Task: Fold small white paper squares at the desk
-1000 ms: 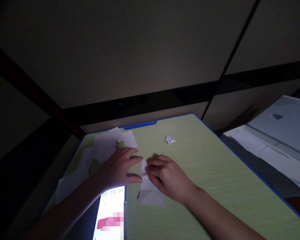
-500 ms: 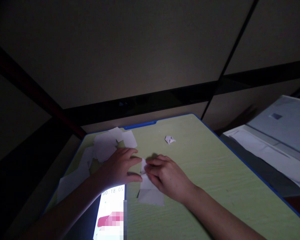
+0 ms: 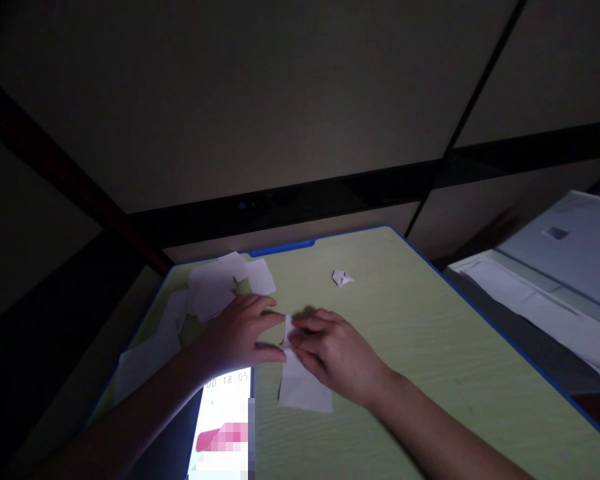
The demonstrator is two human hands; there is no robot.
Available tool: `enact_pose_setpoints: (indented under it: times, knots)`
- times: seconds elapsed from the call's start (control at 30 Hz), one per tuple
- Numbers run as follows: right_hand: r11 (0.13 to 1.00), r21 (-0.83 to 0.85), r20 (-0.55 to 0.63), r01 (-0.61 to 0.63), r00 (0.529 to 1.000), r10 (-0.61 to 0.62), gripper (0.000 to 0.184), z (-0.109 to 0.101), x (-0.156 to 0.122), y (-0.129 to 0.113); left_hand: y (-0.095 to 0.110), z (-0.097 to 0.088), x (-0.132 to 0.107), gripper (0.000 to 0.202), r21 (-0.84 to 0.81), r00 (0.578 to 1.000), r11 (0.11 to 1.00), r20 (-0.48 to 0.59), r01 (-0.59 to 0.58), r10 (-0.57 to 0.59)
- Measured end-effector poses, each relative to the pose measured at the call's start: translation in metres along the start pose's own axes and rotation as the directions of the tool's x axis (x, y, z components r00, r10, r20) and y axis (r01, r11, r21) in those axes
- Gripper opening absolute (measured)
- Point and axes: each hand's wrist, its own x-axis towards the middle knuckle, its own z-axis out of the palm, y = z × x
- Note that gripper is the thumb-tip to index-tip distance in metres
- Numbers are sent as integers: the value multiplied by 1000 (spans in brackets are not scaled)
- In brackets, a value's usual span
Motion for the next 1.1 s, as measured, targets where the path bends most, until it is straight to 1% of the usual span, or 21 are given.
enact_pose_setpoints:
  times: [0.17, 0.37, 0.67, 0.83, 1.1]
  knots:
    - [1000, -5, 10, 4, 1000, -3, 22, 1, 0, 2, 1, 0, 0, 53, -8, 1000, 1000, -10, 2, -2]
    - [1000, 0, -15, 20, 1000, -20, 20, 0, 0, 3, 1, 0, 0, 55, -10, 1000, 1000, -11, -2, 1]
    - [1000, 7, 21, 20, 1000, -20, 21, 0, 0, 6, -1, 3, -2, 59, -13, 1000, 1000, -2, -5, 5]
    - [999, 19, 2, 35, 999, -35, 21, 0, 0, 7, -1, 4, -2, 60, -21, 1000, 1000, -3, 8, -8]
    - [999, 3, -1, 33, 999, -33, 20, 1, -1, 8, -1, 2, -1, 62, -28, 1000, 1000, -9, -9, 9]
